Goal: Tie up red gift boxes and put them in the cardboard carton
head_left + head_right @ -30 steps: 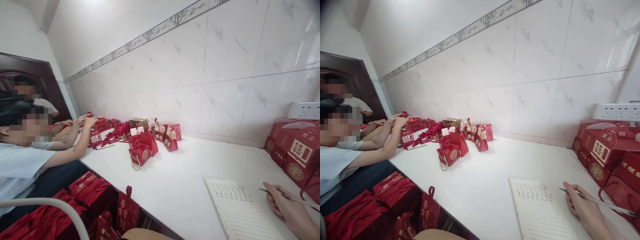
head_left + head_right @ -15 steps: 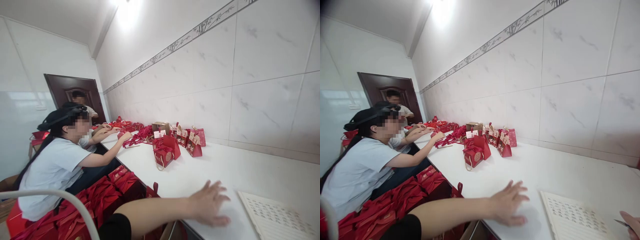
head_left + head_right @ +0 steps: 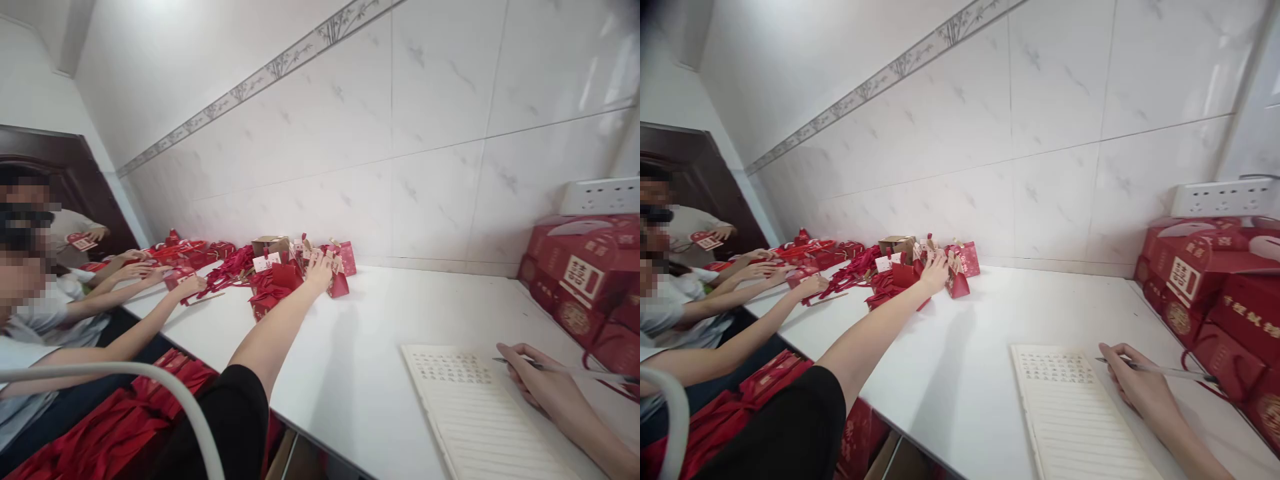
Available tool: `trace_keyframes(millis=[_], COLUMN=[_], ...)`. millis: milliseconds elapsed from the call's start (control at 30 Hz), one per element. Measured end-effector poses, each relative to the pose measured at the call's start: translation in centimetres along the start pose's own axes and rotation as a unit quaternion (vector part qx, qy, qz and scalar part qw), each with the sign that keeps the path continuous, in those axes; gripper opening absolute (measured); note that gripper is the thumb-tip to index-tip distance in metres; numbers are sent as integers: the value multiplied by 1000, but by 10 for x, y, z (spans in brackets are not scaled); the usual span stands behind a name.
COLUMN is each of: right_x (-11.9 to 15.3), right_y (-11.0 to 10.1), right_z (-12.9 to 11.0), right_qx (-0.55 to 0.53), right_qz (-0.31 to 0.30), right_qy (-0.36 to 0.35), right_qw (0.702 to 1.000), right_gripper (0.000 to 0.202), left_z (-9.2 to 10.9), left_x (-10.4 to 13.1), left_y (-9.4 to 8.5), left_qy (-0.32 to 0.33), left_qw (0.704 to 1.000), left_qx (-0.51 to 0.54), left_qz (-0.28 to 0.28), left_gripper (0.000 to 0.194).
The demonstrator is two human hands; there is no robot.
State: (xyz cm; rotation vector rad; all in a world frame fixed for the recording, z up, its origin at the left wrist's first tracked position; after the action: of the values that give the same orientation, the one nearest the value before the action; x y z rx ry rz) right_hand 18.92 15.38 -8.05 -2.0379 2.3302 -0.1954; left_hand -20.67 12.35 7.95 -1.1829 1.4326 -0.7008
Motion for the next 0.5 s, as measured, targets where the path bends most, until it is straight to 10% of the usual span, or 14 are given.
trace_keyframes(millis=[267,500], right_x=[-8,-10], right_y=[7,10], right_z=[6,5], right_qx=[-19,-39], right_qz=[-22,-33], right_qy=[18,12], right_qw=[999,999], right_gripper=[46,43], left_z=[-7,-9], left_x=[-57,-68], left_y=[19,22], left_qy=[-36,-7], left_qw=[999,997], left_qx=[32,73], left_qz=[-15,13], left_gripper=[67,37])
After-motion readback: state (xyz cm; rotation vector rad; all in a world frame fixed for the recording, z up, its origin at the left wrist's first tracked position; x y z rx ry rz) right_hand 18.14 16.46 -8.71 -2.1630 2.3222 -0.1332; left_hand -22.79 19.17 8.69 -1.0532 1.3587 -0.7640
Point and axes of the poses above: each hand's wrist, its own x-axis away from the middle knuckle, its own y-axis out of the palm, z = x × y, the point moved 10 cm from there along -x, towards the middle knuckle, and after that the axes turned 7 degrees about z, right-handed, at the moved point
